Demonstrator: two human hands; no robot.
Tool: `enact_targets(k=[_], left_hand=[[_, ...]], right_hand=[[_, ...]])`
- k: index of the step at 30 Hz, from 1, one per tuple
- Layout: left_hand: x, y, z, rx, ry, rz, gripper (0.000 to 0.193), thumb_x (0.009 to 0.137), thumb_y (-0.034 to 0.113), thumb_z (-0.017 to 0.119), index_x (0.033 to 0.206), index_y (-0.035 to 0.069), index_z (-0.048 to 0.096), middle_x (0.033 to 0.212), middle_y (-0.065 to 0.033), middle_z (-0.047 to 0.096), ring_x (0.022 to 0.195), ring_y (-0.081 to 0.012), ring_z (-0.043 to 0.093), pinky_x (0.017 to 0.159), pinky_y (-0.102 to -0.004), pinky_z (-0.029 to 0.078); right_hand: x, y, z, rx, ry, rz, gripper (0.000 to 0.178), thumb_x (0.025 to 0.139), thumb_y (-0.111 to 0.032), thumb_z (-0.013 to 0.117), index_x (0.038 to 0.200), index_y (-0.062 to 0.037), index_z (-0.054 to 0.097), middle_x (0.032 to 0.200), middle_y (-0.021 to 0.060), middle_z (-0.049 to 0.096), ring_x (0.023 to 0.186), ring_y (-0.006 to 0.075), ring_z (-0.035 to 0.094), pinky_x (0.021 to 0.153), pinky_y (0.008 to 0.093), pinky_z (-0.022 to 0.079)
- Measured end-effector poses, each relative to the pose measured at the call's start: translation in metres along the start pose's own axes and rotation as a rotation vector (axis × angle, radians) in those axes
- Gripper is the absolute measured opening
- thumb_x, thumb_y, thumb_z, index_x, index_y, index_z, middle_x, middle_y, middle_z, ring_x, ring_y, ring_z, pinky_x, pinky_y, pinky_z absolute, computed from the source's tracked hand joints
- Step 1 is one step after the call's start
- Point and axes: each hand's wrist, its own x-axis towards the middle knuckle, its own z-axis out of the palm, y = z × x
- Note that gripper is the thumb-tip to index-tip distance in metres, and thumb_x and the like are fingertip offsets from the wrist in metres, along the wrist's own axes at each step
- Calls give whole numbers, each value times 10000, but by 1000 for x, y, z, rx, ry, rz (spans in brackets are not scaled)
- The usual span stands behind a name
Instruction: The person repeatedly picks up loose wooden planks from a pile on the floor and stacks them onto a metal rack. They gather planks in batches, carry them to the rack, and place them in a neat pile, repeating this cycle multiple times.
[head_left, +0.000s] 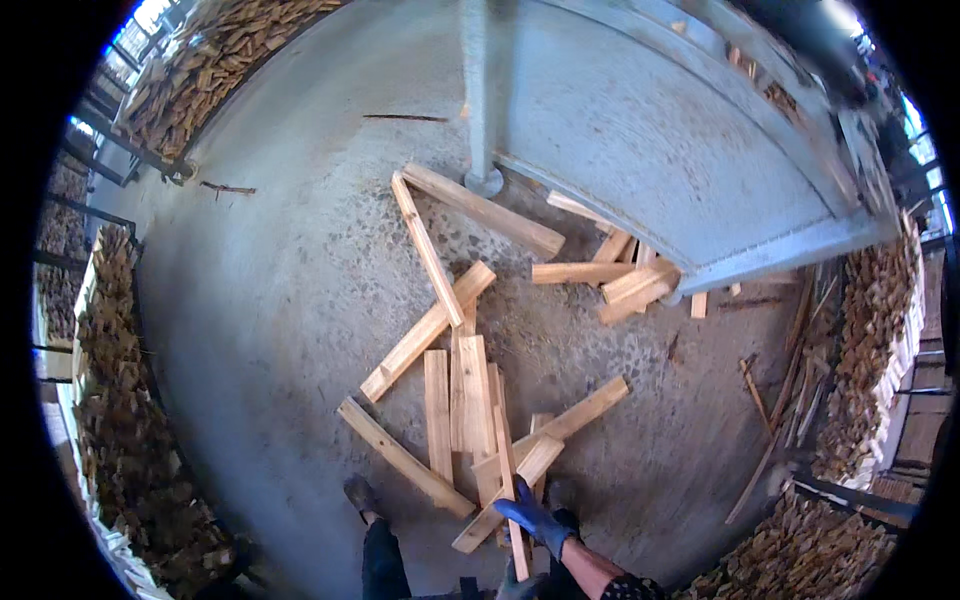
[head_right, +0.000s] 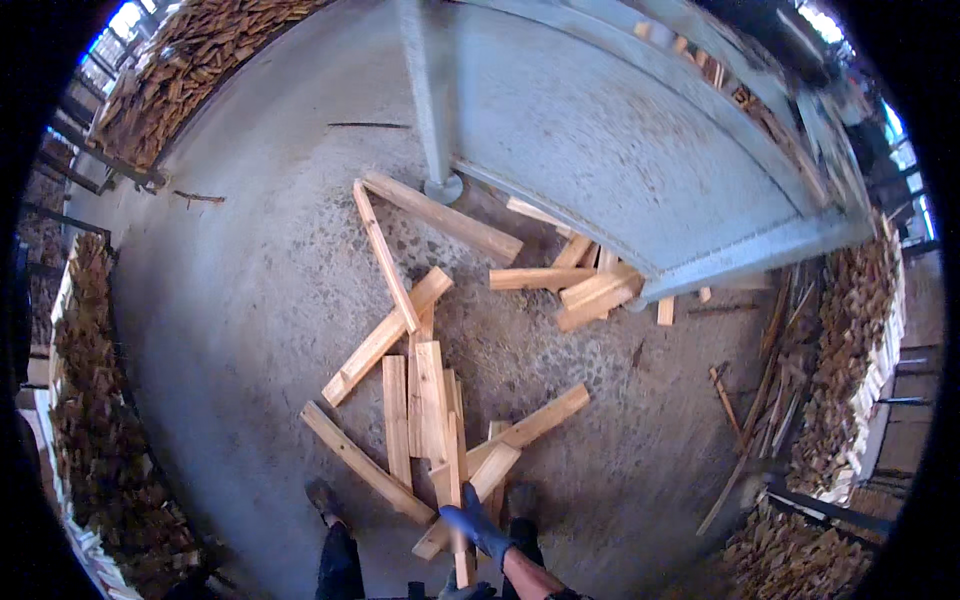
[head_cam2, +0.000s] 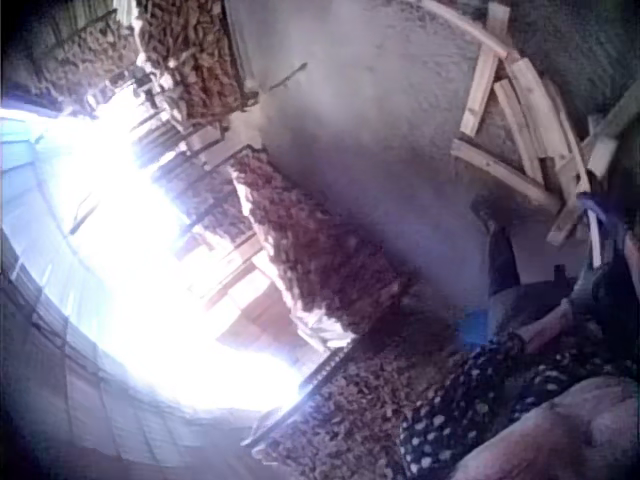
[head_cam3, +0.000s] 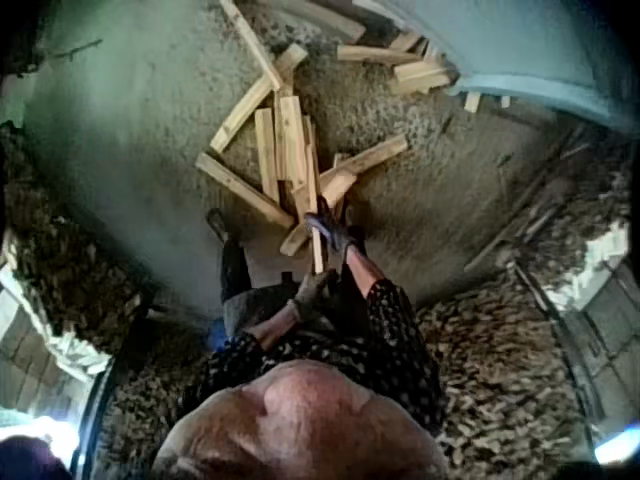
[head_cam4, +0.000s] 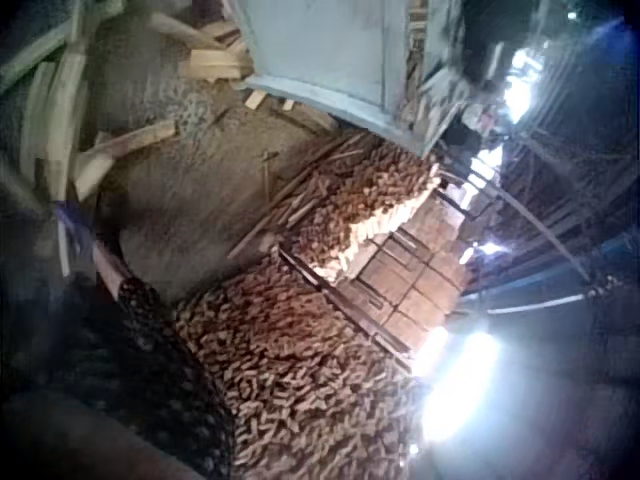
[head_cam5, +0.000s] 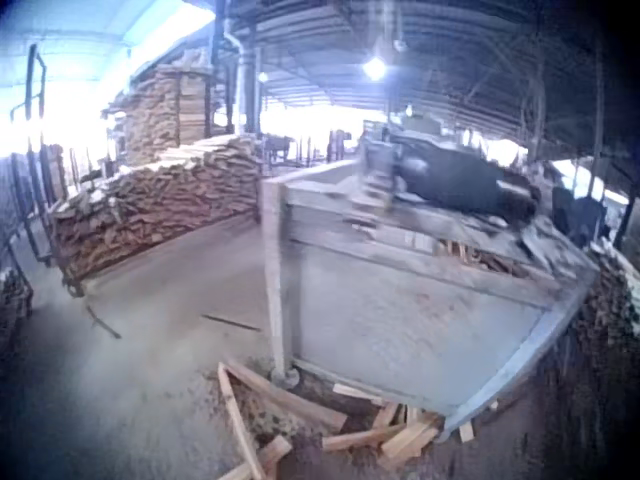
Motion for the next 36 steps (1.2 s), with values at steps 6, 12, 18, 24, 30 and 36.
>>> enact_targets(k=[6, 12, 18, 24, 30, 36], left_hand=[[40, 245, -43, 98, -197, 431, 632, 832, 141, 674, 1371, 75, 352, 980, -46, 598, 789, -110, 566, 643, -265, 490], [64, 352, -161, -500, -343, 225, 449, 844, 173, 650, 1236, 68, 458, 893, -63, 605, 785, -158, 594, 665, -289, 495], [-10, 224, -256, -311, -135, 515, 438, 845, 119, 642, 1227, 46, 440, 879, -94, 618, 699, -151, 594, 600, -290, 499], [-61, 117, -289, -37, -170, 213, 341, 913, 79, 561, 1250, 28, 546, 1203, -118, 576, 1092, -256, 547, 930, -374, 460], [-88, 62, -311, 198, -235, 155, 397, 867, 65, 597, 1257, 15, 537, 1208, -125, 584, 1118, -256, 552, 941, -372, 459], [-117, 78, -300, -31, -26, -93, 318, 860, 136, 607, 1155, 44, 533, 815, -75, 565, 750, -201, 564, 711, -365, 490]], right_hand=[[145, -151, 8, 158, 289, -237, 638, 858, -262, 645, 1381, -176, 289, 768, 43, 525, 507, 148, 533, 454, 304, 509], [260, -241, 101, -243, 288, -425, 921, 845, -312, 667, 1495, -57, 66, 1275, 118, 469, 1070, 164, 505, 862, 287, 473], [214, -157, 252, -440, 67, -89, 925, 841, -336, 658, 1504, -104, 56, 1142, 155, 569, 948, 228, 592, 833, 335, 476], [138, -74, 296, -481, -106, 246, 965, 825, -421, 652, 1500, -70, 58, 1381, 215, 428, 1201, 305, 497, 964, 342, 410], [83, -43, 327, -168, 66, 96, 955, 825, -397, 672, 1501, -75, 79, 1469, 155, 282, 1299, 246, 356, 1046, 324, 319], [62, -18, 324, -13, 104, 62, 907, 847, -382, 676, 1494, -79, 116, 1428, 124, 321, 1238, 215, 406, 1018, 316, 355]])
